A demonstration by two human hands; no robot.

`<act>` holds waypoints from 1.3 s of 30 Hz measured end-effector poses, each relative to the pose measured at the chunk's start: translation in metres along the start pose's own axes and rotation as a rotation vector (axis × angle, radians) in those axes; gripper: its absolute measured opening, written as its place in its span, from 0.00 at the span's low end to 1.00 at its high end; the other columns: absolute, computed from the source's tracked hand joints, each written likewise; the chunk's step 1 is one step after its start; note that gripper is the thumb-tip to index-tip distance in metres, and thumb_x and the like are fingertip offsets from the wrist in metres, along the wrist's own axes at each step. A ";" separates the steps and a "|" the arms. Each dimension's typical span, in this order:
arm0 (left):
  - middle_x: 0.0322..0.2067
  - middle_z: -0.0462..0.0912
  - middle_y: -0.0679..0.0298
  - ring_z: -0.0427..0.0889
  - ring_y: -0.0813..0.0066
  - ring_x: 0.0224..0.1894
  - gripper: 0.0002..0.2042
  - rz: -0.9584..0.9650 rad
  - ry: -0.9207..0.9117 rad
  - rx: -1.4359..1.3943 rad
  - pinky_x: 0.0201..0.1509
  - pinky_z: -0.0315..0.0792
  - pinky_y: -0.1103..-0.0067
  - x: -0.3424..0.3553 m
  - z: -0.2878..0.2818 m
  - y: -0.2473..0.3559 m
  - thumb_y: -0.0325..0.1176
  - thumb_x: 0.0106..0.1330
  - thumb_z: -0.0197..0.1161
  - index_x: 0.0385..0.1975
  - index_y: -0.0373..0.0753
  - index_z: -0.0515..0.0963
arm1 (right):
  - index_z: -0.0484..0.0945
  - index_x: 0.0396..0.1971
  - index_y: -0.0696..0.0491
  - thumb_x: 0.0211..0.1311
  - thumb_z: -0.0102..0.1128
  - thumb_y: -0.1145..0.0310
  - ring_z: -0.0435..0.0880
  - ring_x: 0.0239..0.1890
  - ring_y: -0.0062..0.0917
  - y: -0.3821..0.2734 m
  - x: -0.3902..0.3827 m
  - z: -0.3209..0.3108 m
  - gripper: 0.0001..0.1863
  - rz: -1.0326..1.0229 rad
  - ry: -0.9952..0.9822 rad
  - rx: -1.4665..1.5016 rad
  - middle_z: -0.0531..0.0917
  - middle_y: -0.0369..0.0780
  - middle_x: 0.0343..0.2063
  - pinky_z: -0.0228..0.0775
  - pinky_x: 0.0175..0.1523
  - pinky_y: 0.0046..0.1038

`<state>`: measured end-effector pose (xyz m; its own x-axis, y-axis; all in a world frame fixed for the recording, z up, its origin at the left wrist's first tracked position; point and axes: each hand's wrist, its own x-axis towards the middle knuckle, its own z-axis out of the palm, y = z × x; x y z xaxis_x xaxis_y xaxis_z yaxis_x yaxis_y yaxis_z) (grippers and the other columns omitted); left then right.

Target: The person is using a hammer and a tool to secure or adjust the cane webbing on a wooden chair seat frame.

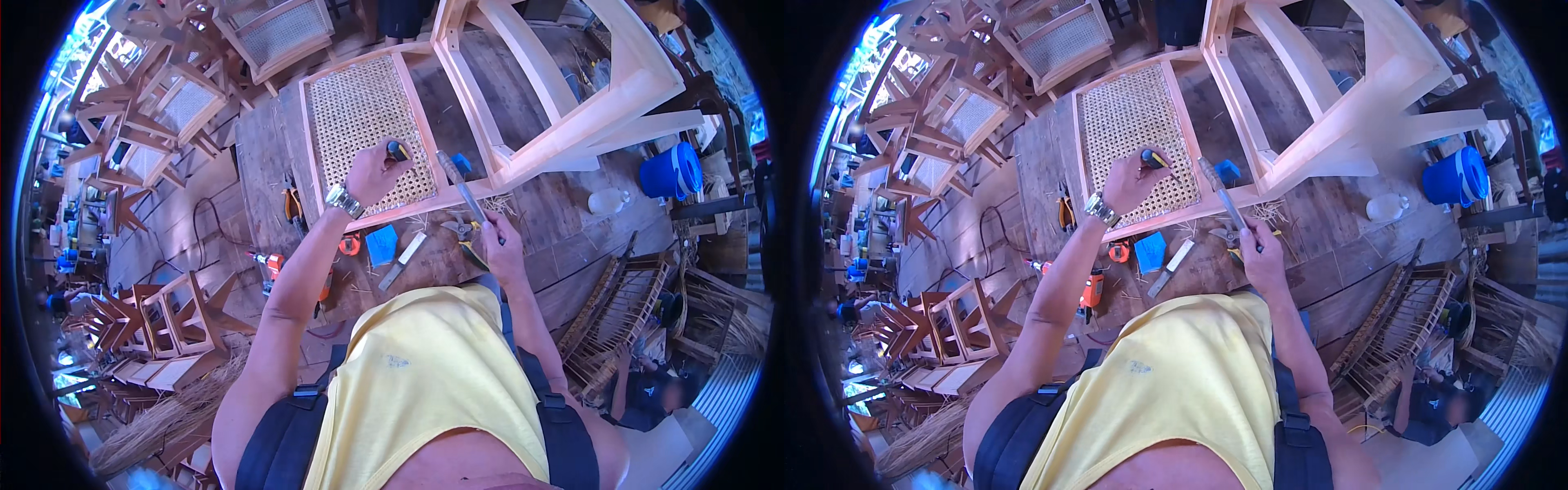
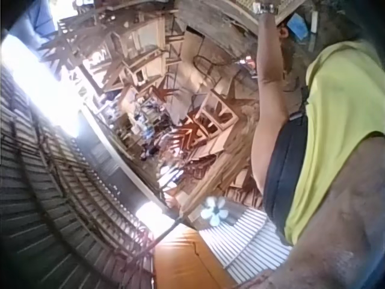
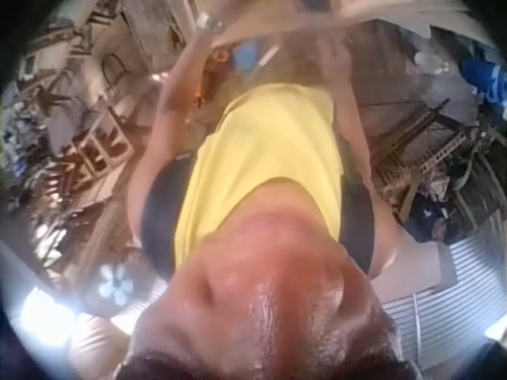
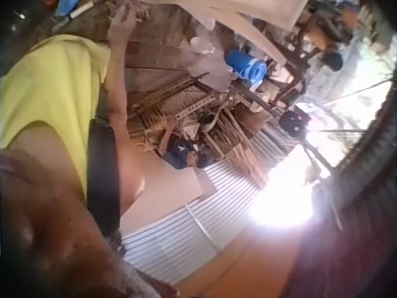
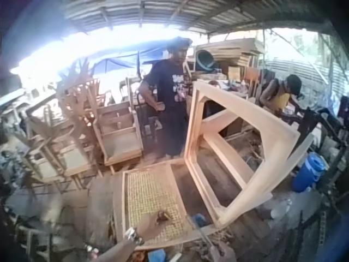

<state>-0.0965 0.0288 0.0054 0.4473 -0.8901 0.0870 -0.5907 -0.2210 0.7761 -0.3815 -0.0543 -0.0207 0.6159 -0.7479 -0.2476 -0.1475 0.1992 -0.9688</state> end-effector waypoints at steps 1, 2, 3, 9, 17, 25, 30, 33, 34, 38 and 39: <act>0.25 0.85 0.63 0.82 0.79 0.24 0.08 -0.022 -0.038 0.019 0.30 0.73 0.80 0.000 -0.002 0.005 0.31 0.64 0.68 0.40 0.39 0.79 | 0.76 0.53 0.55 0.75 0.50 0.71 0.62 0.19 0.06 0.000 0.000 0.000 0.12 0.001 0.000 0.001 0.67 0.25 0.19 0.54 0.24 0.14; 0.25 0.85 0.63 0.82 0.79 0.24 0.08 -0.023 -0.038 0.020 0.30 0.73 0.80 0.000 0.002 -0.001 0.31 0.64 0.68 0.40 0.39 0.79 | 0.76 0.53 0.56 0.75 0.49 0.71 0.62 0.20 0.06 0.000 0.000 0.001 0.12 0.003 0.007 0.009 0.67 0.25 0.20 0.54 0.24 0.14; 0.23 0.84 0.61 0.82 0.73 0.23 0.10 0.004 -0.040 -0.003 0.29 0.73 0.77 0.000 0.009 -0.012 0.34 0.63 0.68 0.41 0.39 0.79 | 0.76 0.52 0.56 0.75 0.49 0.72 0.62 0.20 0.06 0.001 0.001 0.002 0.12 0.005 0.013 0.017 0.67 0.25 0.20 0.54 0.24 0.15; 0.21 0.83 0.60 0.83 0.69 0.22 0.11 0.050 -0.023 -0.031 0.28 0.74 0.75 -0.010 0.011 -0.009 0.34 0.63 0.68 0.42 0.39 0.78 | 0.75 0.55 0.59 0.74 0.51 0.72 0.71 0.31 0.09 0.003 -0.002 -0.003 0.14 0.045 -0.179 -0.090 0.76 0.30 0.32 0.64 0.35 0.15; 0.26 0.85 0.64 0.84 0.78 0.25 0.09 0.041 0.018 -0.093 0.31 0.75 0.80 -0.018 0.010 0.002 0.30 0.63 0.68 0.41 0.40 0.80 | 0.74 0.56 0.58 0.74 0.50 0.71 0.63 0.20 0.06 0.010 -0.018 -0.017 0.15 -0.012 -0.042 -0.097 0.70 0.26 0.21 0.54 0.24 0.14; 0.27 0.85 0.63 0.82 0.78 0.25 0.10 0.000 0.001 -0.045 0.32 0.74 0.79 -0.025 0.005 -0.011 0.32 0.64 0.69 0.43 0.39 0.79 | 0.75 0.55 0.60 0.73 0.52 0.72 0.70 0.31 0.09 0.012 -0.021 -0.012 0.14 -0.028 -0.120 -0.149 0.77 0.30 0.33 0.64 0.35 0.16; 0.29 0.86 0.68 0.81 0.86 0.28 0.09 -0.167 0.208 -0.099 0.32 0.73 0.82 -0.016 -0.009 -0.016 0.32 0.64 0.68 0.42 0.40 0.81 | 0.73 0.57 0.61 0.73 0.53 0.71 0.75 0.36 0.11 0.022 -0.023 -0.024 0.17 0.046 -0.053 -0.069 0.80 0.32 0.37 0.68 0.40 0.16; 0.25 0.85 0.68 0.79 0.85 0.25 0.08 -0.096 0.231 -0.069 0.29 0.71 0.81 -0.011 -0.002 -0.027 0.33 0.64 0.69 0.41 0.41 0.82 | 0.74 0.57 0.61 0.72 0.55 0.70 0.74 0.34 0.11 0.025 -0.018 -0.008 0.18 -0.106 -0.117 -0.160 0.79 0.32 0.37 0.67 0.38 0.17; 0.26 0.85 0.64 0.83 0.77 0.27 0.09 -0.077 0.203 -0.039 0.32 0.75 0.79 -0.010 -0.002 -0.019 0.33 0.64 0.69 0.41 0.40 0.80 | 0.74 0.57 0.60 0.71 0.55 0.70 0.75 0.34 0.11 0.013 -0.018 -0.003 0.18 -0.039 -0.203 -0.224 0.80 0.33 0.37 0.68 0.39 0.18; 0.28 0.86 0.58 0.87 0.68 0.30 0.11 -0.054 0.180 -0.064 0.35 0.79 0.76 -0.012 -0.005 0.001 0.32 0.63 0.69 0.42 0.38 0.77 | 0.76 0.56 0.58 0.69 0.58 0.70 0.74 0.32 0.13 0.002 -0.014 0.015 0.18 -0.057 -0.342 -0.349 0.80 0.33 0.32 0.69 0.37 0.21; 0.28 0.86 0.58 0.87 0.68 0.30 0.11 -0.045 0.204 -0.138 0.35 0.79 0.75 -0.015 -0.004 0.004 0.32 0.63 0.69 0.42 0.38 0.77 | 0.77 0.56 0.58 0.68 0.59 0.71 0.70 0.29 0.11 0.002 -0.013 0.016 0.17 -0.098 -0.368 -0.376 0.77 0.30 0.29 0.65 0.34 0.19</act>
<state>-0.1026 0.0431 0.0094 0.6053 -0.7790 0.1639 -0.4765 -0.1896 0.8585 -0.3772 -0.0338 -0.0192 0.8616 -0.4664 -0.2002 -0.3011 -0.1521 -0.9414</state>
